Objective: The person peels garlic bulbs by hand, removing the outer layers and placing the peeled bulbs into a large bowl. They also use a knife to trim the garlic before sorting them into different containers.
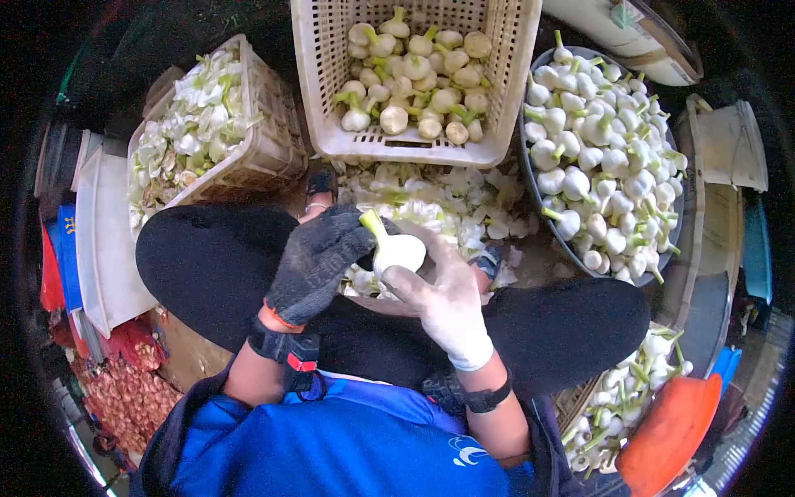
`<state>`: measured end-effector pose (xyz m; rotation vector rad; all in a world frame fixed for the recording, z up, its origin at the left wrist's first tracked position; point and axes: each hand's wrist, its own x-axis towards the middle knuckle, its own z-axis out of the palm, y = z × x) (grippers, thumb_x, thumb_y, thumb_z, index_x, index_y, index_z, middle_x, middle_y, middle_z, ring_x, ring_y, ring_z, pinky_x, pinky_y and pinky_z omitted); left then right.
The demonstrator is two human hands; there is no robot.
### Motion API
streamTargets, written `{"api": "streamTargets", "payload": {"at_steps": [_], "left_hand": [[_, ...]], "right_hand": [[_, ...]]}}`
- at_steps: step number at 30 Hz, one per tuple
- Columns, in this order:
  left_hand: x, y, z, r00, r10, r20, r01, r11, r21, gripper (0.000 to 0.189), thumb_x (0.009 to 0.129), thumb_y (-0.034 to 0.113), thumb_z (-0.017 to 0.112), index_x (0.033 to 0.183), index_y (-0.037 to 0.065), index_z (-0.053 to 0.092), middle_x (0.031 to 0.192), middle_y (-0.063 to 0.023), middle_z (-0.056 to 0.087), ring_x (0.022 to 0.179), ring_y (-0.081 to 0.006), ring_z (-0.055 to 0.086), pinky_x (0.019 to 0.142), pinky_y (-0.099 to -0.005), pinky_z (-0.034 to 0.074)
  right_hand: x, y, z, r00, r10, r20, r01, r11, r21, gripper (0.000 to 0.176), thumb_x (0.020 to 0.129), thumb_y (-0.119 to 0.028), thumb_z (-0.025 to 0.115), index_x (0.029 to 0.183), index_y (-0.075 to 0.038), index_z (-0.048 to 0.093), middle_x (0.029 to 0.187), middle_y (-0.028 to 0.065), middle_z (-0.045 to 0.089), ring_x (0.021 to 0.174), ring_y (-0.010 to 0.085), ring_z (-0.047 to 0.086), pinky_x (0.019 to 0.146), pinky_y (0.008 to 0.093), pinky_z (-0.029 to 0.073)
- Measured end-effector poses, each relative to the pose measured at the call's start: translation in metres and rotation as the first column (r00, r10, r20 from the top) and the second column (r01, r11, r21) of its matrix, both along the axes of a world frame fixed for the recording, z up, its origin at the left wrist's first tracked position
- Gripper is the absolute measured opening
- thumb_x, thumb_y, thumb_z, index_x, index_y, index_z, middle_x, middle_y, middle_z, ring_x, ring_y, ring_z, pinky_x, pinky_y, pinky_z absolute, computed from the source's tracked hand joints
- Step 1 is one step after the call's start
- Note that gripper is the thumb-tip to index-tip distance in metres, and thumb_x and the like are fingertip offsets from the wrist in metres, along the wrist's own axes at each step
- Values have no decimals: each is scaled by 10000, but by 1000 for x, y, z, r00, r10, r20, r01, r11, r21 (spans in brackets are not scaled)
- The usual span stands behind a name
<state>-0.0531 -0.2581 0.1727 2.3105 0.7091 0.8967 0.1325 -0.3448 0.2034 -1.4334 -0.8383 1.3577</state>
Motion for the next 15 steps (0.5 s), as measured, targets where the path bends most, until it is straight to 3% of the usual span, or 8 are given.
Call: {"api": "streamTargets", "payload": {"at_steps": [2, 3, 7, 9, 10, 12, 13, 15], "left_hand": [[-4, 0, 18, 1000, 1, -13, -6, 913, -407, 242, 882, 67, 611, 1117, 52, 666, 1106, -154, 632, 1054, -337, 598, 913, -427, 485], [-2, -2, 25, 994, 81, 75, -30, 854, -520, 211, 873, 62, 648, 1077, 8, 665, 1044, -149, 644, 982, -295, 631, 854, -379, 509], [2, -1, 41, 995, 97, -15, -85, 779, -621, 194, 855, 59, 684, 1030, -23, 672, 963, -126, 652, 877, -229, 648, 764, -320, 519], [7, -6, 40, 963, 229, 143, -68, 718, -693, 167, 837, 64, 703, 980, -21, 688, 894, -98, 652, 784, -175, 636, 693, -298, 509], [7, -5, 40, 963, 229, 144, -67, 719, -692, 167, 837, 64, 703, 980, -21, 688, 894, -98, 652, 784, -175, 636, 693, -298, 509], [6, -3, 42, 983, 170, 65, -102, 812, -575, 164, 837, 84, 717, 958, -23, 693, 848, -90, 652, 758, -170, 631, 685, -299, 508], [5, -3, 43, 983, 170, 64, -103, 811, -575, 164, 837, 84, 717, 958, -23, 693, 848, -90, 652, 758, -170, 631, 685, -299, 508], [3, -2, 45, 988, 154, -17, -136, 813, -567, 174, 838, 113, 723, 942, -24, 696, 812, -85, 647, 736, -167, 628, 680, -302, 505]], "right_hand": [[1, 0, 3, 933, 16, -358, -41, 997, -63, 749, 813, -317, 731, 1394, 57, 441, 1214, 155, 589, 1126, 230, 576, 982, 359, 475], [2, 1, 1, 936, 82, -343, -87, 996, 2, 753, 829, -331, 708, 1408, 62, 428, 1206, 155, 589, 1104, 225, 583, 976, 352, 476], [-1, 0, 9, 919, 54, -391, -62, 998, -9, 734, 823, -278, 725, 1405, 61, 433, 1213, 155, 587, 1104, 228, 579, 977, 355, 477], [-1, 2, 18, 923, -12, -385, -20, 997, -78, 718, 812, -193, 728, 1411, 65, 427, 1249, 158, 574, 1116, 231, 578, 977, 356, 475], [0, 3, 18, 923, -11, -384, -20, 997, -77, 718, 812, -193, 728, 1411, 65, 427, 1249, 158, 574, 1116, 231, 578, 977, 356, 475], [3, 4, 13, 987, 83, -136, -90, 995, -45, 712, 804, -124, 720, 1420, 65, 417, 1286, 164, 555, 1145, 228, 569, 997, 343, 463], [3, 3, 13, 987, 83, -137, -90, 995, -46, 712, 804, -124, 720, 1420, 65, 417, 1286, 164, 555, 1145, 228, 569, 997, 343, 463], [4, 1, 11, 945, 64, -321, -61, 998, 19, 711, 804, -114, 709, 1423, 70, 413, 1312, 167, 544, 1167, 238, 562, 1015, 340, 448]]}}
